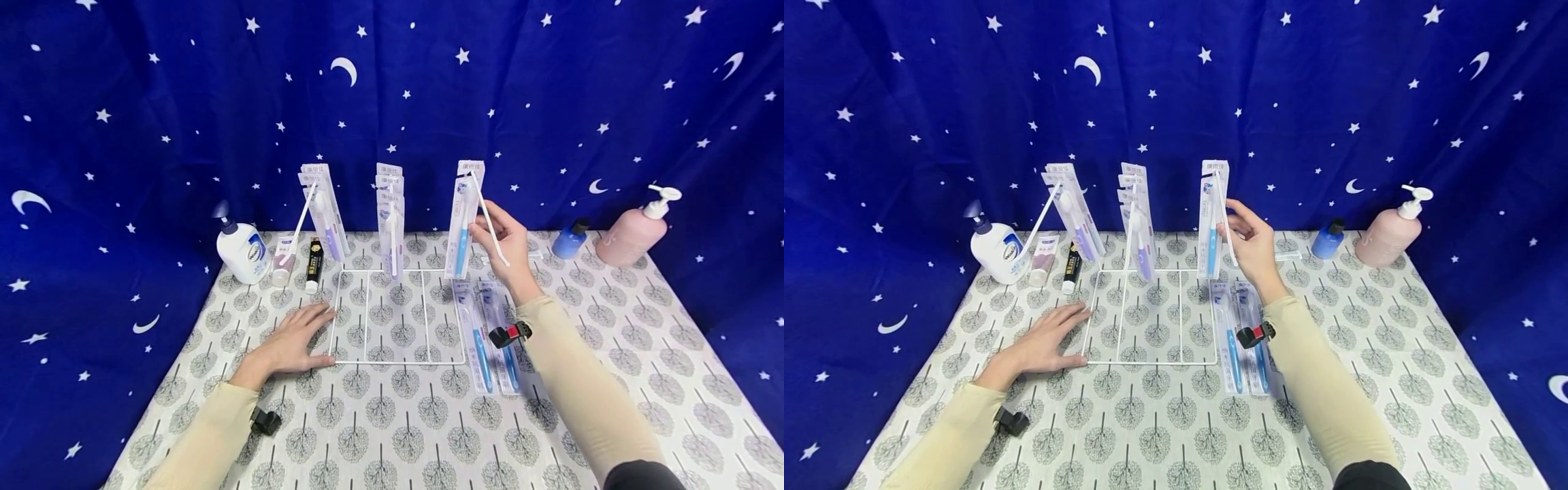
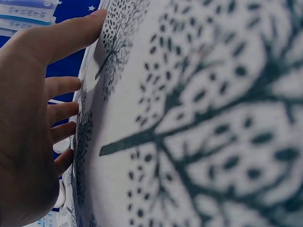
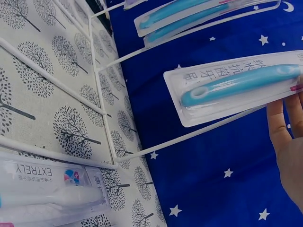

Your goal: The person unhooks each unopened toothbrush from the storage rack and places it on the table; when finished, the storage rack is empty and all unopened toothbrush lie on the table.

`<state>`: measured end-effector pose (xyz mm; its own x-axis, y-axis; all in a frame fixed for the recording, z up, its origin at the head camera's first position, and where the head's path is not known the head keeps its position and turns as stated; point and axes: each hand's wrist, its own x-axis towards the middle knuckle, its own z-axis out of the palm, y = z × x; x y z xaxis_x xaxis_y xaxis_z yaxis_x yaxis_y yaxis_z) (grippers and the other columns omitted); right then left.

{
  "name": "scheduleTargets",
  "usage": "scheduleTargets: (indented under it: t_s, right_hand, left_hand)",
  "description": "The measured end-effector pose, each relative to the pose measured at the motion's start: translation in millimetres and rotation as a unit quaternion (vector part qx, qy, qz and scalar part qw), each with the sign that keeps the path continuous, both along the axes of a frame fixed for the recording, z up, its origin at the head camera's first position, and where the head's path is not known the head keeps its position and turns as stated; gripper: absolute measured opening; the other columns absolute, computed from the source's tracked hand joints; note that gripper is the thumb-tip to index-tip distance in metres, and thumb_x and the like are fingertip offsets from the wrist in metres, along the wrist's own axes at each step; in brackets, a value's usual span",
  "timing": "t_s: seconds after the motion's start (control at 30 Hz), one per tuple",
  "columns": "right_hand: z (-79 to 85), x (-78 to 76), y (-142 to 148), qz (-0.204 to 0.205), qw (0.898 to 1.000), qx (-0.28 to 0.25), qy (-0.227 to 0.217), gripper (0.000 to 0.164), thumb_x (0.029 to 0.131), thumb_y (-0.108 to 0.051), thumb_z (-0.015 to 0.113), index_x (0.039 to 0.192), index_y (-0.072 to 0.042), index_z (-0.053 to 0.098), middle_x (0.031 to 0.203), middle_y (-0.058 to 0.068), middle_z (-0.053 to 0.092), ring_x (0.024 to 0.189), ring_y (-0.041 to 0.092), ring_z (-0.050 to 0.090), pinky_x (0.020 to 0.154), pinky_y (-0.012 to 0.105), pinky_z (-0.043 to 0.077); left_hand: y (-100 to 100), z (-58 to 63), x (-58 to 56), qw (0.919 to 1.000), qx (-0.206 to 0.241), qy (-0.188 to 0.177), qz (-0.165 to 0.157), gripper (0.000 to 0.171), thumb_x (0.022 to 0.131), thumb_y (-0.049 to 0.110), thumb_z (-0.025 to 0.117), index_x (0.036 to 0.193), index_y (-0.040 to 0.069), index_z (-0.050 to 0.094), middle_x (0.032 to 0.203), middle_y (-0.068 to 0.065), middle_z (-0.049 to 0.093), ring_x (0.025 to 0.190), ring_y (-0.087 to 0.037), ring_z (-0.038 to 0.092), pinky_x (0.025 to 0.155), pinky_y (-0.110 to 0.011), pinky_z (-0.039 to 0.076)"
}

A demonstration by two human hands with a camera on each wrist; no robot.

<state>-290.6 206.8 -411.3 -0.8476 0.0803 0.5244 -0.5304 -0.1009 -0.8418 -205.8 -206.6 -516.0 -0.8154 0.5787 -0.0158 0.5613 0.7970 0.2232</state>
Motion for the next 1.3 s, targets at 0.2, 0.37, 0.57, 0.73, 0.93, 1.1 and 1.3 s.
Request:
scheduleTargets:
  t_s: [0.2, 0.37, 0.57, 0.73, 0.93, 1.1, 1.3]
  right_hand:
    - [2.2, 7.8, 1, 0.033, 0.999, -0.029, -0.001, 0.048, 0.077, 0.011, 0.064, 0.123, 0.0, 0.055, 0.087, 0.009, 0.071, 0.072, 0.014, 0.067, 0.063, 0.025, 0.057]
    - [3.4, 15.3, 2, 0.043, 0.999, -0.029, -0.003, 0.048, 0.077, 0.012, 0.063, 0.123, 0.001, 0.055, 0.088, 0.011, 0.071, 0.072, 0.015, 0.067, 0.063, 0.026, 0.057]
    - [3.3, 22.3, 5, 0.039, 0.999, -0.012, -0.001, 0.049, 0.077, 0.012, 0.064, 0.124, 0.001, 0.054, 0.088, 0.008, 0.071, 0.07, 0.013, 0.067, 0.063, 0.025, 0.056]
    - [0.9, 27.6, 8, 0.025, 1.0, 0.013, 0.008, 0.048, 0.077, 0.012, 0.064, 0.123, 0.001, 0.055, 0.087, 0.004, 0.072, 0.067, 0.013, 0.068, 0.064, 0.027, 0.056]
    - [-0.5, 35.5, 11, 0.006, 0.999, 0.034, 0.012, 0.047, 0.077, 0.012, 0.064, 0.122, 0.002, 0.056, 0.085, -0.001, 0.072, 0.065, 0.011, 0.067, 0.061, 0.024, 0.056]
    - [0.1, 42.8, 13, 0.009, 0.999, 0.038, 0.01, 0.047, 0.077, 0.011, 0.064, 0.122, 0.002, 0.056, 0.084, -0.001, 0.072, 0.063, 0.011, 0.066, 0.06, 0.021, 0.055]
    - [0.1, 50.9, 16, 0.023, 0.999, 0.03, 0.009, 0.048, 0.076, 0.01, 0.066, 0.122, 0.002, 0.056, 0.084, 0.0, 0.072, 0.07, 0.01, 0.067, 0.062, 0.019, 0.055]
  left_hand:
    - [1, 1.1, 0.2, 1.0, -0.004, 0.001, 0.002, 0.093, 0.072, 0.071, 0.053, 0.145, 0.021, 0.025, 0.153, -0.005, 0.017, 0.139, -0.028, 0.016, 0.11, -0.056, 0.016]
    - [1, 1.0, 0.7, 1.0, -0.004, -0.002, 0.005, 0.093, 0.072, 0.072, 0.053, 0.145, 0.021, 0.025, 0.153, -0.005, 0.016, 0.139, -0.028, 0.016, 0.11, -0.056, 0.016]
    - [0, 0.6, 1.2, 1.0, -0.001, -0.003, 0.007, 0.093, 0.072, 0.071, 0.054, 0.145, 0.021, 0.025, 0.153, -0.005, 0.016, 0.139, -0.029, 0.016, 0.109, -0.057, 0.017]
    - [0, 1.3, 1.7, 0.9999, 0.003, -0.007, 0.008, 0.094, 0.071, 0.069, 0.057, 0.145, 0.021, 0.024, 0.153, -0.004, 0.015, 0.139, -0.029, 0.016, 0.109, -0.058, 0.017]
    - [1, 2.1, 1.7, 1.0, 0.002, -0.005, 0.008, 0.094, 0.071, 0.069, 0.056, 0.145, 0.02, 0.024, 0.153, -0.005, 0.016, 0.139, -0.029, 0.016, 0.109, -0.058, 0.017]
    - [1, 2.3, 1.7, 0.9999, 0.007, -0.011, 0.01, 0.093, 0.072, 0.068, 0.057, 0.145, 0.021, 0.024, 0.153, -0.004, 0.015, 0.139, -0.029, 0.015, 0.109, -0.058, 0.016]
    - [0, 2.3, 1.8, 0.9999, 0.01, -0.01, 0.007, 0.093, 0.072, 0.067, 0.057, 0.145, 0.021, 0.024, 0.153, -0.005, 0.015, 0.139, -0.029, 0.015, 0.11, -0.058, 0.016]
